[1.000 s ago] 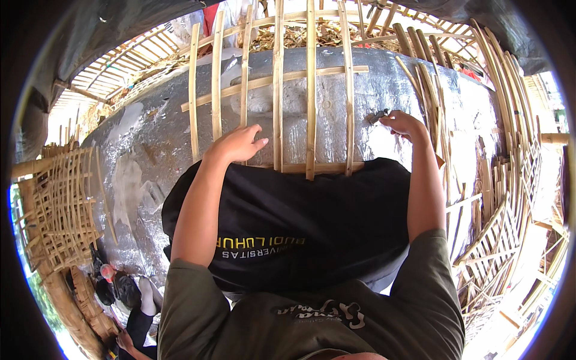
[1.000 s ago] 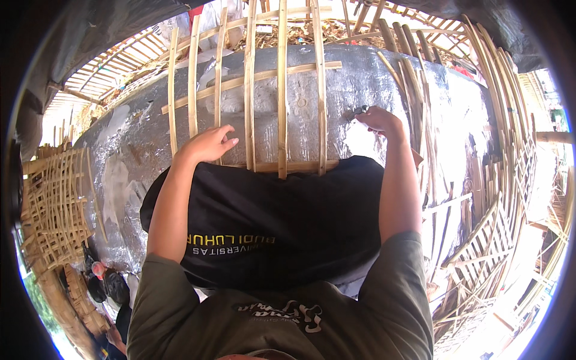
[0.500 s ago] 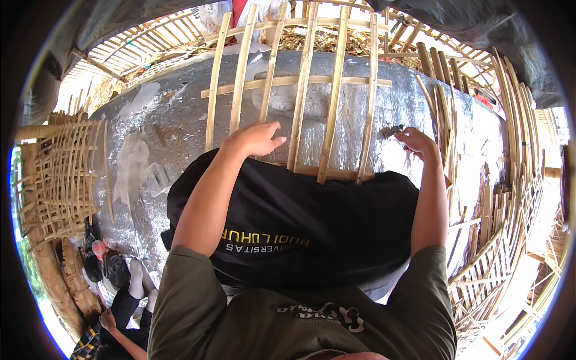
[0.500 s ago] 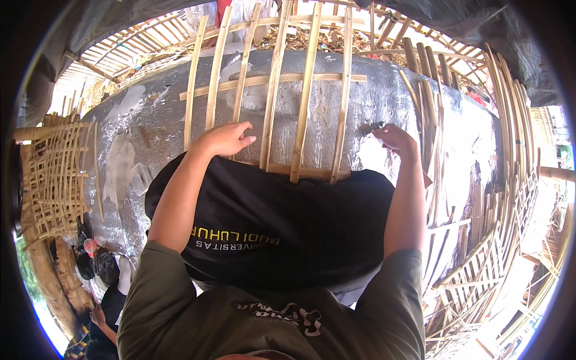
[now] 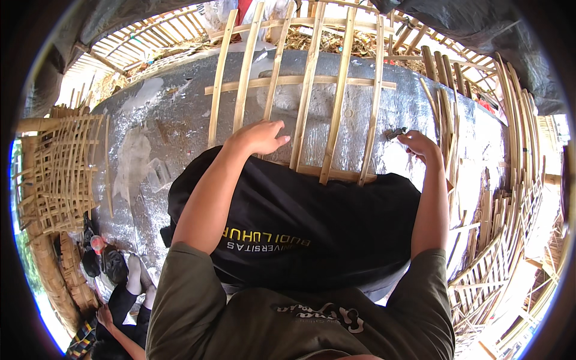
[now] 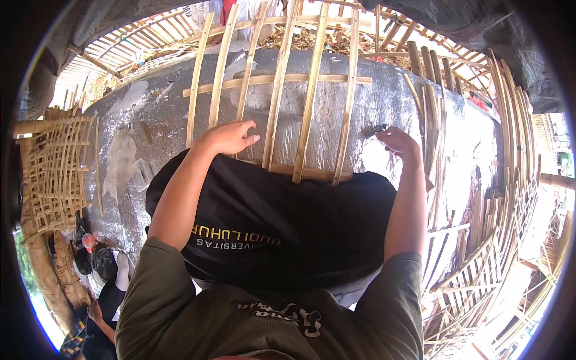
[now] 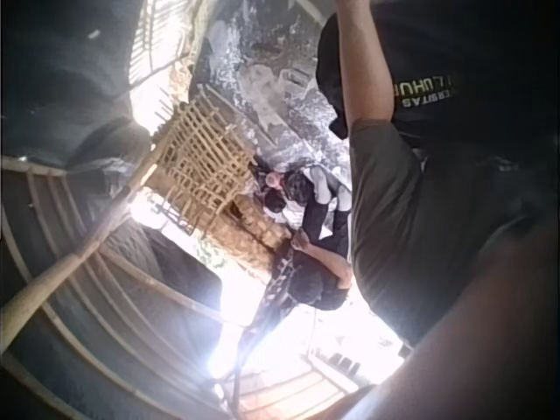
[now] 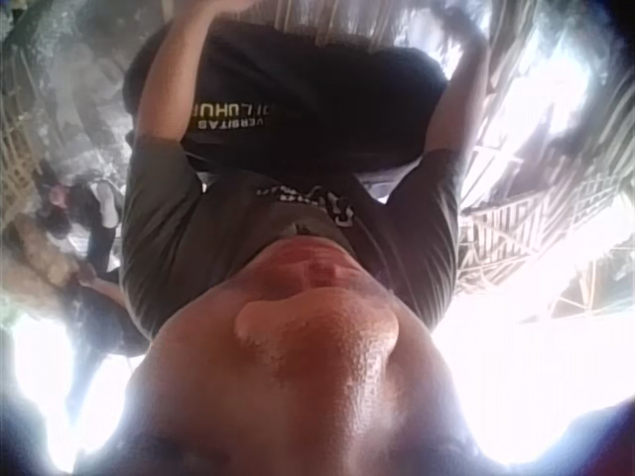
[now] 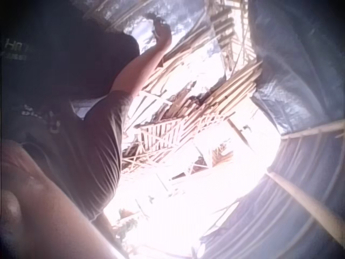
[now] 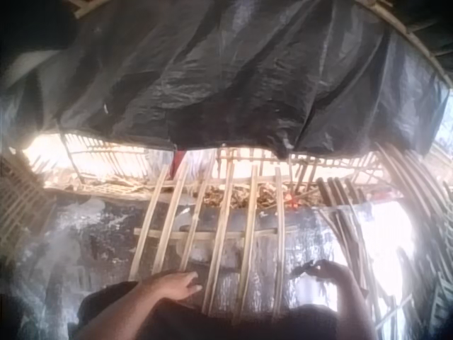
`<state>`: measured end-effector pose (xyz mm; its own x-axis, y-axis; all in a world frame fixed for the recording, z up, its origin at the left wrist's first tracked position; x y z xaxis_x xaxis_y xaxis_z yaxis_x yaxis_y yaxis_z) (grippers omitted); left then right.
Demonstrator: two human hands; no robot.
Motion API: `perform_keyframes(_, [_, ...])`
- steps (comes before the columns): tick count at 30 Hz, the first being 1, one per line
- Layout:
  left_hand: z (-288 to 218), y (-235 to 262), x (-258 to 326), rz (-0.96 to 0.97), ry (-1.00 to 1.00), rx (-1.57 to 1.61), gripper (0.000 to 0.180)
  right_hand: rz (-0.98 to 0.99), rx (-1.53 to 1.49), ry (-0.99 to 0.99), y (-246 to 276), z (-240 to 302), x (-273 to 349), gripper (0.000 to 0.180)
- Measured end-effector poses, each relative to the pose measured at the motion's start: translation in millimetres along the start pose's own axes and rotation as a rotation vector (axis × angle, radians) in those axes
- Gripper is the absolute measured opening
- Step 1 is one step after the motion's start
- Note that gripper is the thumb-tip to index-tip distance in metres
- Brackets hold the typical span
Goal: The person aligns bamboo strips on a wooden frame and secures the intersections using a hammer and small nails to form a grid pattern.
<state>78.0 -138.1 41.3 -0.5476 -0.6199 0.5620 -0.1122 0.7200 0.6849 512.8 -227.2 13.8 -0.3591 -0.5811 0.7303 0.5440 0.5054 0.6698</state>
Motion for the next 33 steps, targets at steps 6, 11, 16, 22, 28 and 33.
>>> perform_keyframes(6, [-2,0,1,-0.007,0.016,0.003,0.054,0.005,0.006,0.012,1,0,-1,0.049])
perform_keyframes(11, [-12,2,1,0.052,0.017,0.002,0.055,0.007,-0.007,0.03,1,-6,-8,0.048])
perform_keyframes(16, [-8,-11,-12,-0.039,-0.07,0.015,0.057,0.042,0.008,0.063,-2,-9,-14,0.048])
perform_keyframes(22, [-12,-28,-28,-0.043,-0.071,0.139,0.059,0.029,-0.082,-0.009,-6,-14,-15,0.056])
perform_keyframes(28, [-4,-42,-33,-0.089,-0.057,0.31,0.066,0.01,-0.065,0.013,-9,-11,-14,0.055])
perform_keyframes(33, [0,-53,-40,-0.007,-0.071,0.604,0.062,-0.009,-0.091,0.085,-12,-26,-33,0.057])
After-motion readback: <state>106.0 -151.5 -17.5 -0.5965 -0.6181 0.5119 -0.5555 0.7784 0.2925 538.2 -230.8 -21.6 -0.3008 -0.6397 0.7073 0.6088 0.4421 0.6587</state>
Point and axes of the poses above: each hand's wrist, its own x-axis away from the middle knuckle, its own y-axis out of the back of the hand, z = x × y, the point moved 4 cm from there along -x, towards the middle knuckle, and after that the axes turned 5 degrees about x, right-handed, at the moved point
